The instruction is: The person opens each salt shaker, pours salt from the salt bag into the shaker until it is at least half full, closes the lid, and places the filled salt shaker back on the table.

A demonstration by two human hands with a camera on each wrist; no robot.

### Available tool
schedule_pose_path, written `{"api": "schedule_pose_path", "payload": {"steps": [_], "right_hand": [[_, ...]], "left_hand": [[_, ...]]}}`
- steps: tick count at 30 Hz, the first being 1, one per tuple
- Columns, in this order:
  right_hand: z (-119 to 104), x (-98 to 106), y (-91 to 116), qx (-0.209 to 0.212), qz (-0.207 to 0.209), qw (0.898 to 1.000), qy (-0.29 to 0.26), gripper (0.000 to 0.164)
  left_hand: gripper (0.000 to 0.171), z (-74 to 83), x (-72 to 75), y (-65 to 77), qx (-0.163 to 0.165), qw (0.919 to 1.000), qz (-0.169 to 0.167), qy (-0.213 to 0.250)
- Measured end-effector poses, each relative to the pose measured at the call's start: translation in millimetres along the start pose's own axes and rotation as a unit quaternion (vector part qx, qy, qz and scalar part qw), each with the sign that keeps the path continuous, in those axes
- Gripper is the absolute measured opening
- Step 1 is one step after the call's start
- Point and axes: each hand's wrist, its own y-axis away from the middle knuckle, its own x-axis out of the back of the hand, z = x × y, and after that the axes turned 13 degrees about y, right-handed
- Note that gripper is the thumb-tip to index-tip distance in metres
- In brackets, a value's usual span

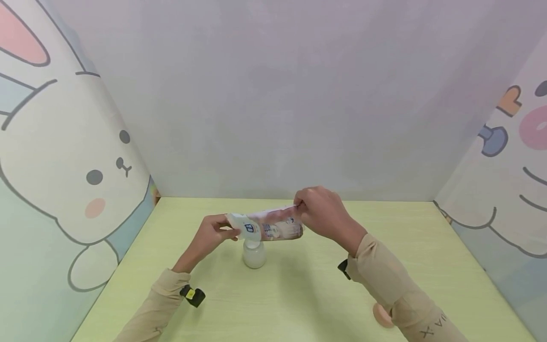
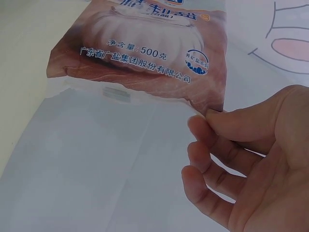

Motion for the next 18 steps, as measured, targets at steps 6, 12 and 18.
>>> {"api": "schedule_pose_path", "payload": {"steps": [6, 12, 18], "right_hand": [[0.1, -0.6, -0.3, 0.0, -0.001, 1.0, -0.002, 0.025], [0.4, -0.6, 0.2, -0.004, -0.003, 1.0, -0.001, 0.025], [1.0, -1.8, -0.2, -0.002, 0.001, 1.0, -0.001, 0.024]], "left_hand": [[0.013, -1.3, 0.3, -0.1, -0.002, 1.0, -0.001, -0.003], [0.011, -0.2, 0.1, -0.6, 0.009, 1.0, -0.001, 0.001], [0.011, 1.7, -0.3, 0.1, 0.014, 0.9999, 0.003, 0.003]]}}
